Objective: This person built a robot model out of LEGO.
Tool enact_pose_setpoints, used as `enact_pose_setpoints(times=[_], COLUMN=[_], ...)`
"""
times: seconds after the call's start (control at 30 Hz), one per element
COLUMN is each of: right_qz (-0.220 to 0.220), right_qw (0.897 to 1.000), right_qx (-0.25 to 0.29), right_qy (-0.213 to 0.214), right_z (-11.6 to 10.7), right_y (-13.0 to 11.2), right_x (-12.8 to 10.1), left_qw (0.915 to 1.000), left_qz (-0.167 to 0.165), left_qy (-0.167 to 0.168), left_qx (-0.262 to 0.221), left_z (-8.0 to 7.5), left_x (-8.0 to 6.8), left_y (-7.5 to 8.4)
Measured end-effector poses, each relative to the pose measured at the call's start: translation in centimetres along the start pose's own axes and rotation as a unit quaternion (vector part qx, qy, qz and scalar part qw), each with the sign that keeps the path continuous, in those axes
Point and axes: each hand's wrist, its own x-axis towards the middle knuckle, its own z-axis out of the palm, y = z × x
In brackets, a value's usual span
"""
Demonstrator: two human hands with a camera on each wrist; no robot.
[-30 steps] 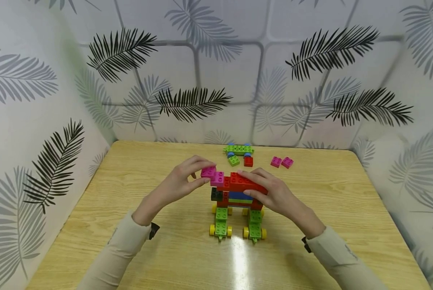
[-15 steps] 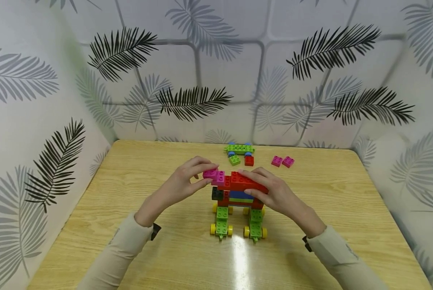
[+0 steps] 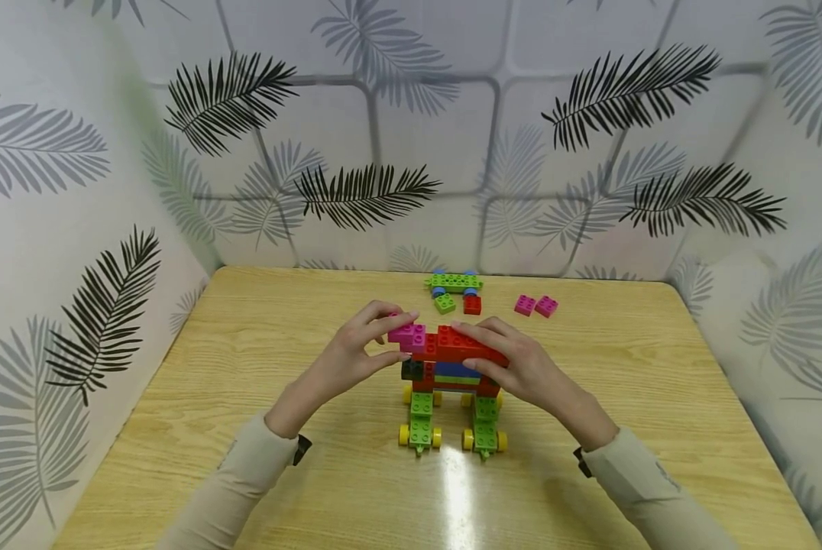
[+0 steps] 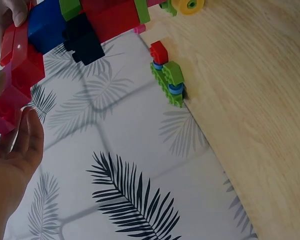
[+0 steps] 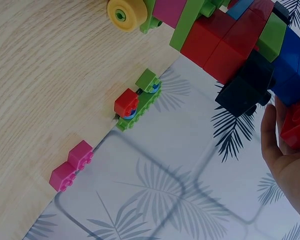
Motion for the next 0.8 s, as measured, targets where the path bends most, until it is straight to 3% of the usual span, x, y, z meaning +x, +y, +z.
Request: enact_pose_setpoints(times=[0.4,0.8], right_qz=[-0.002,0.000], right_qw=[1.000,1.000], right_qx=[-0.001,0.001], right_qy=[-0.001,-0.001], right_z=[0.0,0.0], right_y=[0.0,0.0], right_x=[0.1,0.0], left_qw=[0.9993,0.9991], left_qz=[0.007,0.002], left_qy=[0.035,0.039], left_qx=[-0.012,-0.013], left_z=[1.1,1.2], left_x=[-0.1,-0.1], left_y=[-0.4,-0.4])
